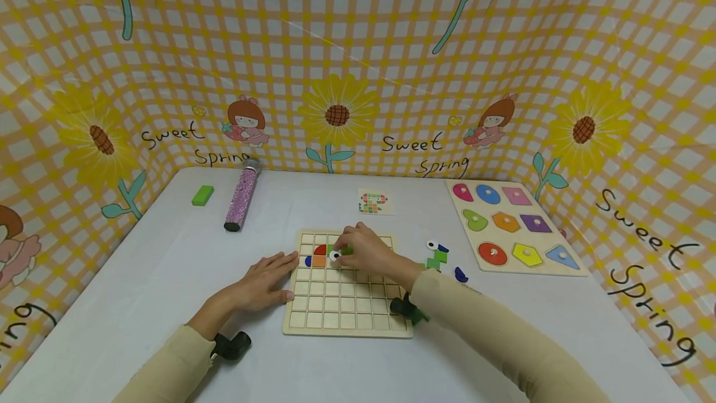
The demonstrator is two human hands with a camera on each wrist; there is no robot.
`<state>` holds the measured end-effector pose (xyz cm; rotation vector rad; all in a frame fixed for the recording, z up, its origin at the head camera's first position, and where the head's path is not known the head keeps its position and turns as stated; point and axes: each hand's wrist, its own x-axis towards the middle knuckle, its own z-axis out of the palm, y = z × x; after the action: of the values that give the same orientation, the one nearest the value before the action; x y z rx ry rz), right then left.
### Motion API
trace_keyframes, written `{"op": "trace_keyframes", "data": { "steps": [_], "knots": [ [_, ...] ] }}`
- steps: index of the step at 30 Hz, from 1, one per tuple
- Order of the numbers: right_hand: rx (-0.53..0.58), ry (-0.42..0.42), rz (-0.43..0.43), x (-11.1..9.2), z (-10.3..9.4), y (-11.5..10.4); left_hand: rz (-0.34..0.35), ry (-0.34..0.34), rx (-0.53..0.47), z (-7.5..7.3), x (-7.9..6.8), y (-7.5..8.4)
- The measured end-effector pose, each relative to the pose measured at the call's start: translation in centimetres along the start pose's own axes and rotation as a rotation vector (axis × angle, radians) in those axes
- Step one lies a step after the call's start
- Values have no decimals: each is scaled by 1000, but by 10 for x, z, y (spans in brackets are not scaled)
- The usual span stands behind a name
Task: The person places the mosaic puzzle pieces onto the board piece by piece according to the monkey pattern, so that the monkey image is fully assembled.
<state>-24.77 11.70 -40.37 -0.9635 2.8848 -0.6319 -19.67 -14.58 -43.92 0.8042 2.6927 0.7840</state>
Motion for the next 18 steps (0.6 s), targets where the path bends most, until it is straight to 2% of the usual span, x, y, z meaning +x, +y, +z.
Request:
{"op": "trace_keyframes", "data": {
  "steps": [11, 18],
  "knots": [
    [-2, -26, 56, 2, 10, -2, -6, -5, -1, 0, -1, 0],
    [-6, -31, 43, 2, 10, 2, -8, -2, 3, 1, -1, 1]
  ]
}}
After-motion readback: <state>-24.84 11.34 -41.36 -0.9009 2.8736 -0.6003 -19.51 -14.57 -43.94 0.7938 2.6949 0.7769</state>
